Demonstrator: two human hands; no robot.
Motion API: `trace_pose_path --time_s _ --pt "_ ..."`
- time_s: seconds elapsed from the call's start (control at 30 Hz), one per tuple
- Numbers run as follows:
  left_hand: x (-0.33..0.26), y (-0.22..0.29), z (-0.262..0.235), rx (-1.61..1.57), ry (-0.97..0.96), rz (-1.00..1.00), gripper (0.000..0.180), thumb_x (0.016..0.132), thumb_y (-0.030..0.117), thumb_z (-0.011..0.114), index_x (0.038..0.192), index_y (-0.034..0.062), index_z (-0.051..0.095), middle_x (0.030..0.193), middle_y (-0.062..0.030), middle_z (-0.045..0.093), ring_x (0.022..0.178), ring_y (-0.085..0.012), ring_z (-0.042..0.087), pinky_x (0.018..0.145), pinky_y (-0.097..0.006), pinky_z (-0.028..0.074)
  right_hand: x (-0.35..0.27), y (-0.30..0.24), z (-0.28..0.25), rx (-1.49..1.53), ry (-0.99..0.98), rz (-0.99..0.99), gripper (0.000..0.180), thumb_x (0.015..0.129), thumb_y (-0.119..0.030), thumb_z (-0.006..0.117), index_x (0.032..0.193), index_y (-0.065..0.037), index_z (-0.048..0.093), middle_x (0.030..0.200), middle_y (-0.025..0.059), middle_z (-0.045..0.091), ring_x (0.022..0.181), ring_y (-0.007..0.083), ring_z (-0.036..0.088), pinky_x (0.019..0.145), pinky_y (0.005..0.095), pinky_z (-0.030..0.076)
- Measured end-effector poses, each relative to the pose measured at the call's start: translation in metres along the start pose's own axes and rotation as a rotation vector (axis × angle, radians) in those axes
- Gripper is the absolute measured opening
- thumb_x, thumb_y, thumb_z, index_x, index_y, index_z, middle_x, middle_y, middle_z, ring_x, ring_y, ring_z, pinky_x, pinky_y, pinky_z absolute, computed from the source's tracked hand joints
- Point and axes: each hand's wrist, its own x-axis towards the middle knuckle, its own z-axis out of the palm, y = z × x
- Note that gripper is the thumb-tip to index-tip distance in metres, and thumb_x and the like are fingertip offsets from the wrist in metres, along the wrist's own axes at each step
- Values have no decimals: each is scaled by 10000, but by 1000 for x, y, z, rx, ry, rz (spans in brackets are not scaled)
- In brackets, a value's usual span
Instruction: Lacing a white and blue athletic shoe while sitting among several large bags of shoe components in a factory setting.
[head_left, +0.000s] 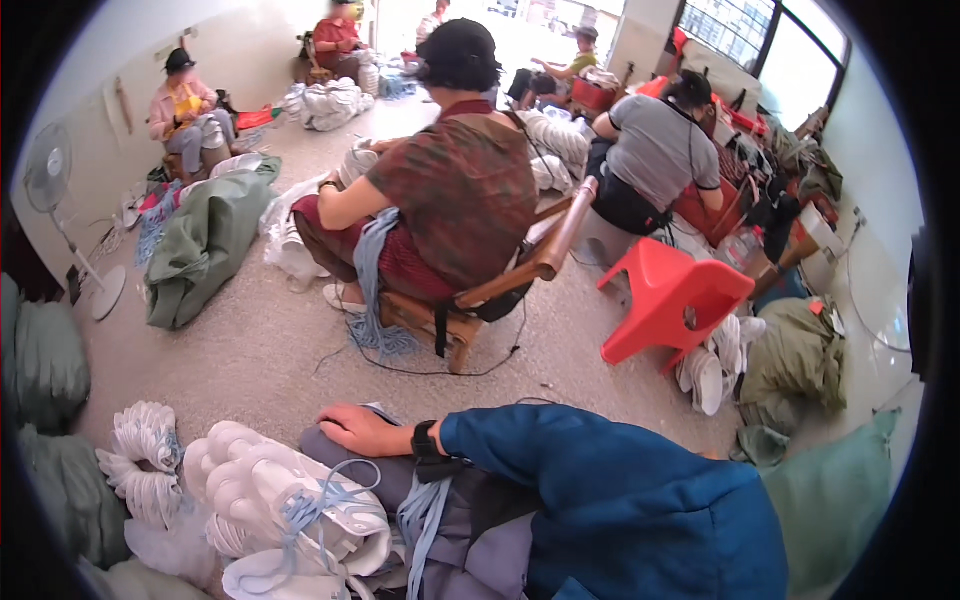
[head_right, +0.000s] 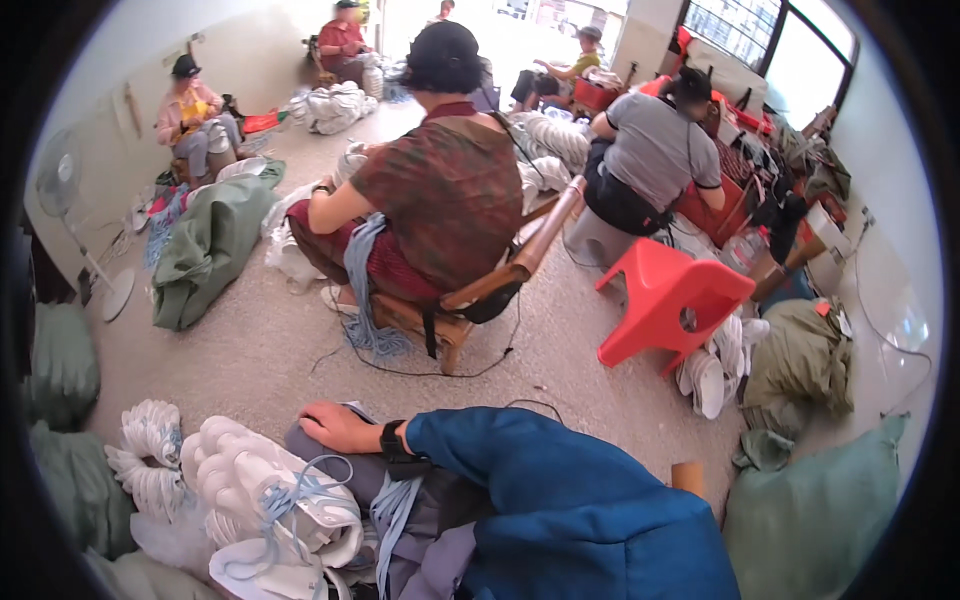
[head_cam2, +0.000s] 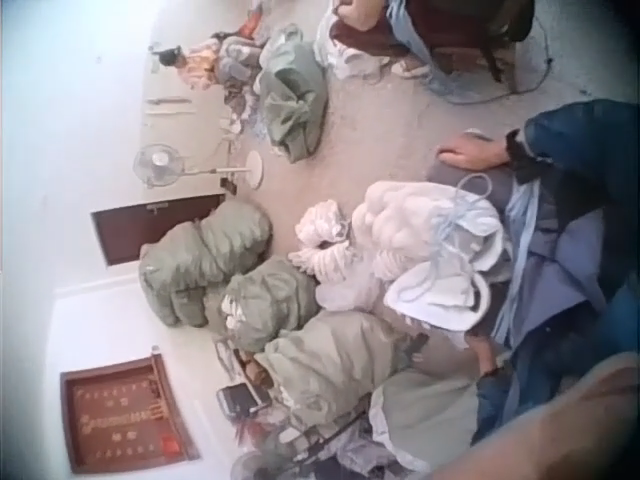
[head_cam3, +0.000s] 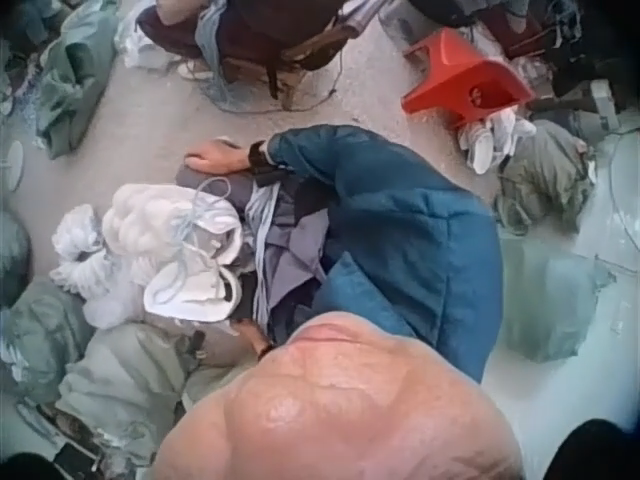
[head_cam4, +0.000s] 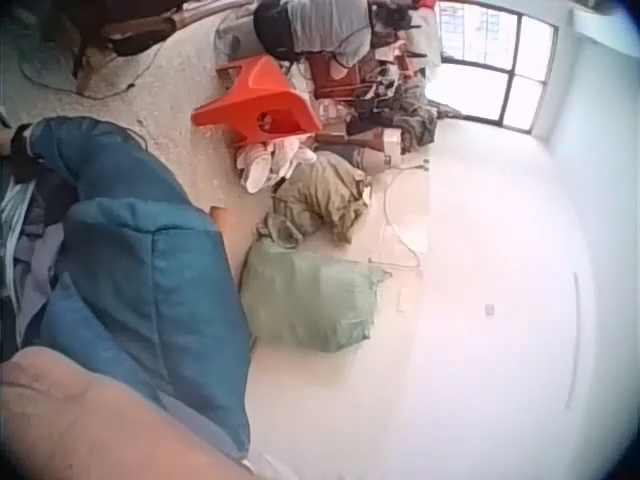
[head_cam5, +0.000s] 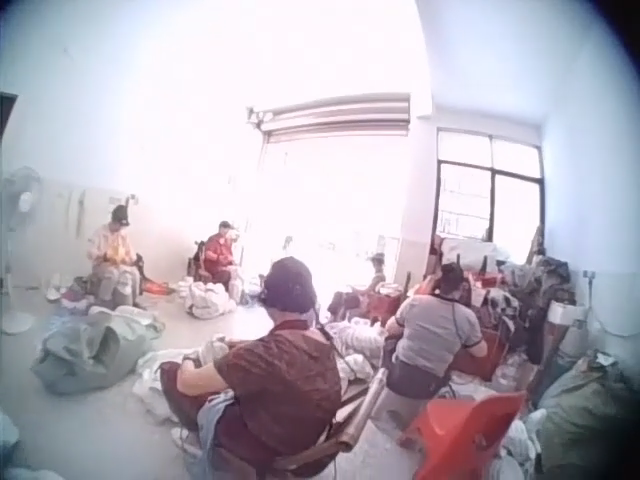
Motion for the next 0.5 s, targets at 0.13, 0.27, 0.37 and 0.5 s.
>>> trace_pose_path --time_s 0.13,0.27,0.37,0.5 --pt "24 9 -33 132 -91 23 352 868 164 642 1145 -49 599 1011 -159 647 899 -225 595 797 -387 483 -1 -7 7 23 -24 -15 330 971 -276 518 1134 -7 617 1083 221 638 1034 381 607 914 440 482" --pt "-46 81 -47 391 128 157 362 956 214 634 1216 -35 597 1192 -182 654 1087 -259 615 952 -433 486 -7 7 -3 -119 167 -156 300 934 -229 571 1133 -8 610 1117 219 608 1040 382 589 926 448 472" --pt "-45 145 -66 142 533 429 247 981 49 587 1196 -72 579 1155 -147 648 1055 -223 623 948 -349 499 -10 -31 -54 29 150 54 228 900 -138 589 1093 -26 634 1021 178 649 934 320 641 836 412 515" --pt "-88 272 -6 -18 504 676 148 956 -32 563 1096 -53 604 1074 -101 638 979 -168 622 912 -293 500 -31 -66 -65 221 -152 123 123 965 -57 570 1041 3 645 971 79 659 919 134 617 811 288 502"
